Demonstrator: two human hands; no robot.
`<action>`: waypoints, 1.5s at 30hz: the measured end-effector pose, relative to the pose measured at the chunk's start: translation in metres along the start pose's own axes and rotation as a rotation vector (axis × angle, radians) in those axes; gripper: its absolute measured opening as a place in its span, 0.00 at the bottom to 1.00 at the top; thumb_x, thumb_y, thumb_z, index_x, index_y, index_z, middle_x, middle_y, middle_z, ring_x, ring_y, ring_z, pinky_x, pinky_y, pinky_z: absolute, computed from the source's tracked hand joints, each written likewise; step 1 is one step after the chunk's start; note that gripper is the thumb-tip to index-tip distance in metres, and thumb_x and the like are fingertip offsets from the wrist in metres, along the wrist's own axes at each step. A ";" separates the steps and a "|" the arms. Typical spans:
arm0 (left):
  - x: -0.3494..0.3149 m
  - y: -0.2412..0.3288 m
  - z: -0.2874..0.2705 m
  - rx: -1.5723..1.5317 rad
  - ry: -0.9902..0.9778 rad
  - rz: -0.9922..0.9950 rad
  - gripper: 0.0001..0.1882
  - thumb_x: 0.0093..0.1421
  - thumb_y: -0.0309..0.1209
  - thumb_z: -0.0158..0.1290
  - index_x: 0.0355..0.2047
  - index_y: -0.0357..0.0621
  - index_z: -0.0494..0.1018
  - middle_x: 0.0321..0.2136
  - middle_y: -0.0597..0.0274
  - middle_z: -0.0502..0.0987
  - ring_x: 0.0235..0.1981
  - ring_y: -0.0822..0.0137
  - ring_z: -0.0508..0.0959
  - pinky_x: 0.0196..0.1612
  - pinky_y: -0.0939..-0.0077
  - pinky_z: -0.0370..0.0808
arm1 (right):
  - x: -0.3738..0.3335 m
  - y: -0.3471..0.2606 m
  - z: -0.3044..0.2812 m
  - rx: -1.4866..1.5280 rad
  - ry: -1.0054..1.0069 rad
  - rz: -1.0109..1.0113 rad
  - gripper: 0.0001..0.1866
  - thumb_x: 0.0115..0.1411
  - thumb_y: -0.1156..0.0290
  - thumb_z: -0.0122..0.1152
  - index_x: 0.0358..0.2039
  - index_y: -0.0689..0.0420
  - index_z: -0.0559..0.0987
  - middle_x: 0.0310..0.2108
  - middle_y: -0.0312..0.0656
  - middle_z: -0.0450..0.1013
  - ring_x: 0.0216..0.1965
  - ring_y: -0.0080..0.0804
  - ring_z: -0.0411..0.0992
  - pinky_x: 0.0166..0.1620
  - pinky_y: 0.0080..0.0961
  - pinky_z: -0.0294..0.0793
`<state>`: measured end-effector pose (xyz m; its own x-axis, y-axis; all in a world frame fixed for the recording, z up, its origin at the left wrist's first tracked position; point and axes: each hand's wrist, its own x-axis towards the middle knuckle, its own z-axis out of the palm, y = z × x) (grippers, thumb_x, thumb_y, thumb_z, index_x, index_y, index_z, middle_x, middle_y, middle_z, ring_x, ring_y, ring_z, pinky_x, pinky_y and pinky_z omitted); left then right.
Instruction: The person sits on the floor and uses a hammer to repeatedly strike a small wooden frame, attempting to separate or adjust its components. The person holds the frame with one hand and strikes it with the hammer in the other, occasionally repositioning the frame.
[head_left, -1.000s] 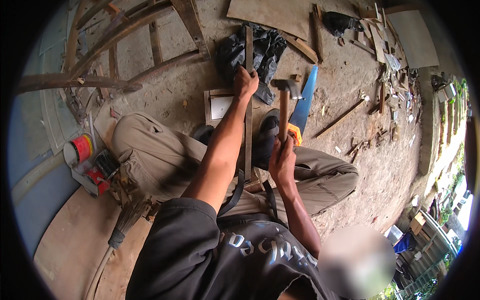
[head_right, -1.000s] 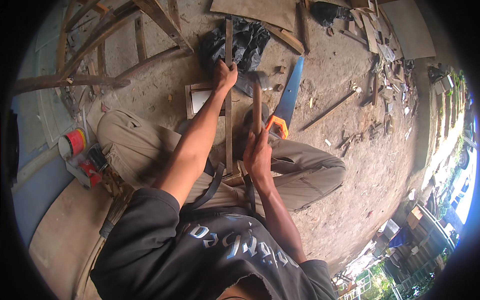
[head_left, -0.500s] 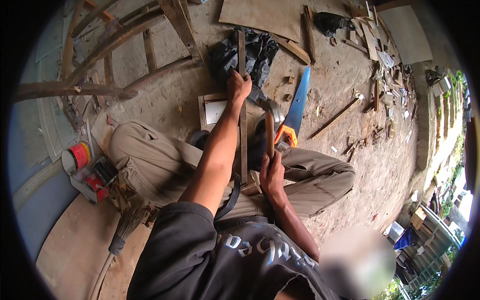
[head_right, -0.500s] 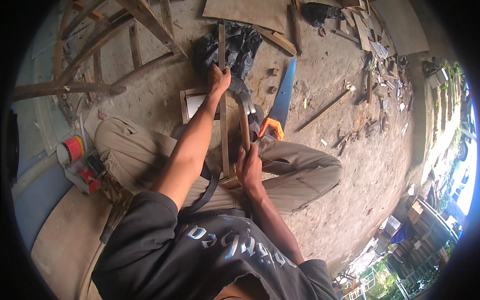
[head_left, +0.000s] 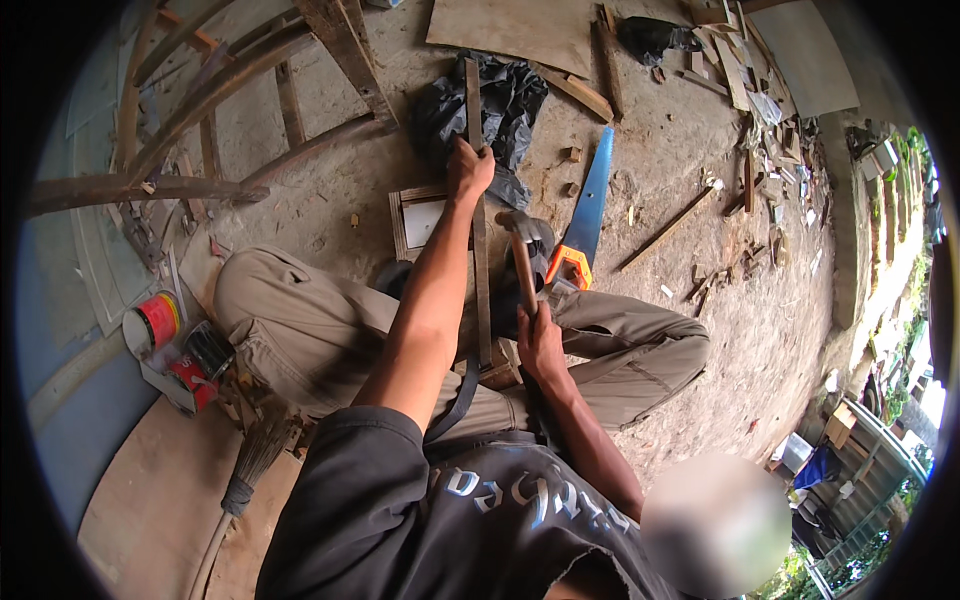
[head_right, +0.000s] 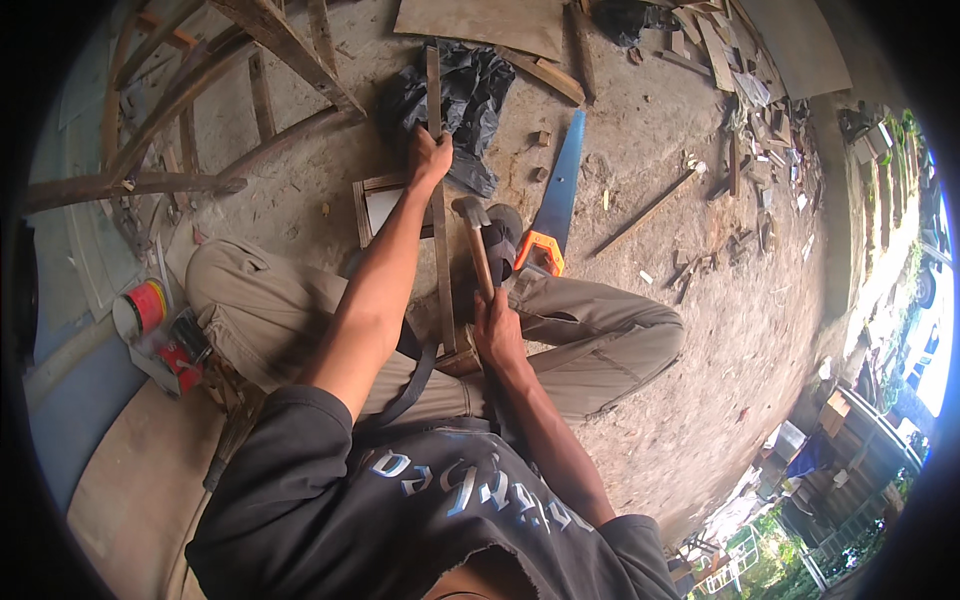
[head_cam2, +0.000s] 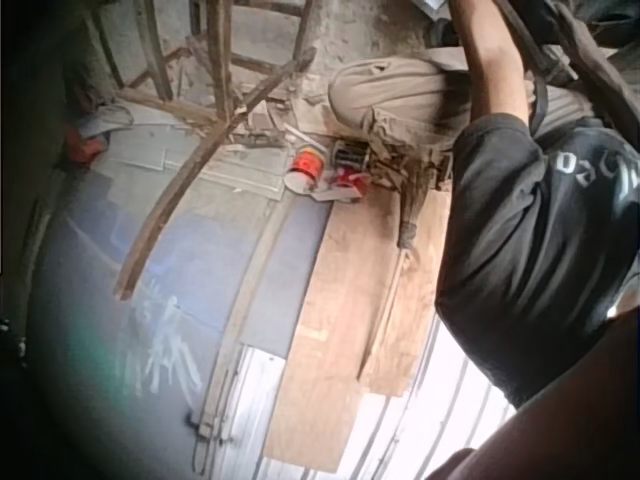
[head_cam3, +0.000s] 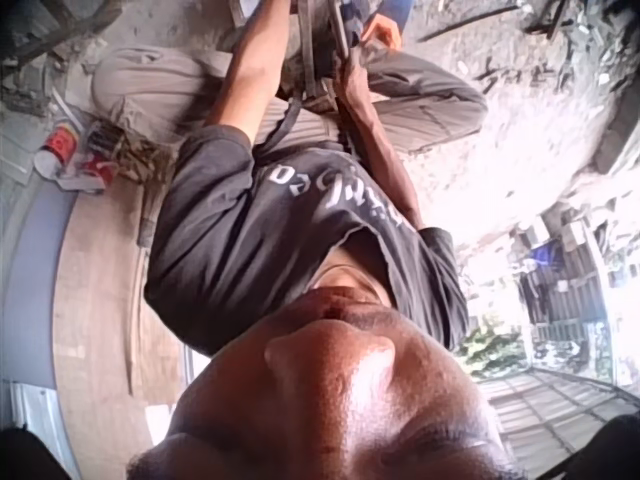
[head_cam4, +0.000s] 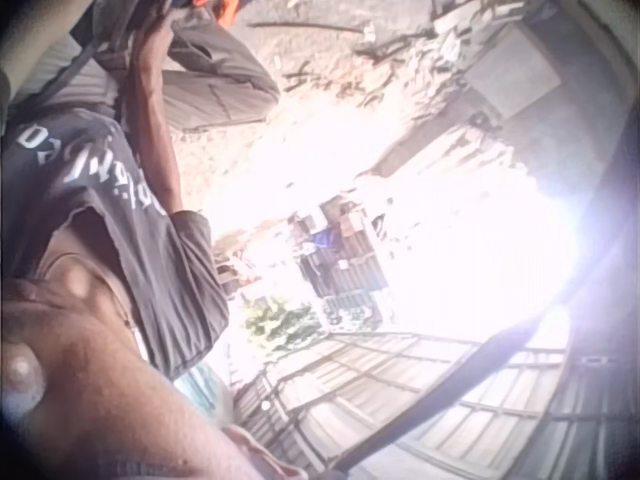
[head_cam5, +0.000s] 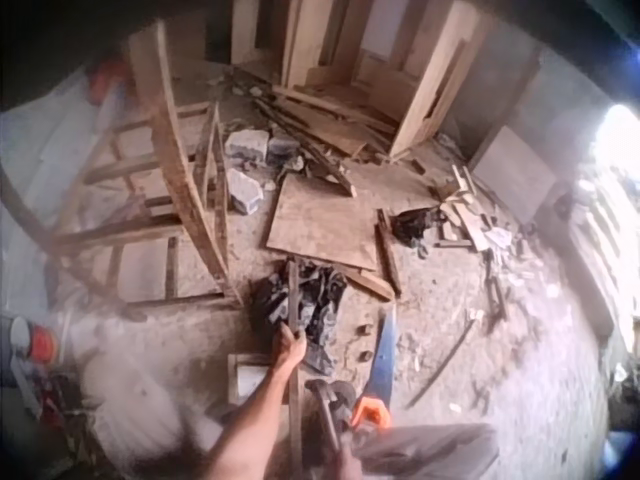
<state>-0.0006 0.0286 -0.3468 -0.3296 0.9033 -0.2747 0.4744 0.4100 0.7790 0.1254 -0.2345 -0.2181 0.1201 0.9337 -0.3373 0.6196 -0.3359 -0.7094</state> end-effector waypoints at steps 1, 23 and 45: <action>0.002 -0.003 0.001 -0.006 0.005 0.006 0.21 0.56 0.37 0.50 0.41 0.31 0.64 0.34 0.32 0.76 0.37 0.37 0.78 0.40 0.50 0.76 | 0.000 0.002 0.003 -0.028 -0.030 -0.001 0.11 0.66 0.67 0.51 0.33 0.61 0.64 0.19 0.58 0.69 0.22 0.63 0.69 0.23 0.46 0.64; 0.014 -0.024 -0.010 -0.635 -0.196 -0.083 0.32 0.65 0.57 0.40 0.31 0.34 0.69 0.14 0.62 0.71 0.09 0.68 0.70 0.15 0.70 0.67 | 0.003 0.035 0.006 0.280 0.058 0.175 0.22 0.69 0.53 0.45 0.33 0.61 0.72 0.17 0.30 0.61 0.17 0.18 0.57 0.20 0.20 0.58; 0.011 0.003 -0.052 -0.939 -0.305 -0.109 0.29 0.58 0.58 0.53 0.33 0.39 0.69 0.14 0.60 0.70 0.11 0.67 0.71 0.19 0.69 0.75 | -0.014 -0.032 -0.007 0.812 -0.119 0.379 0.20 0.68 0.49 0.44 0.35 0.55 0.66 0.19 0.30 0.58 0.14 0.17 0.57 0.14 0.19 0.57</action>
<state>-0.0453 0.0327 -0.3181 -0.0465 0.9145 -0.4020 -0.4285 0.3453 0.8350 0.1090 -0.2358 -0.1862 0.0960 0.7390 -0.6668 -0.1885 -0.6443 -0.7412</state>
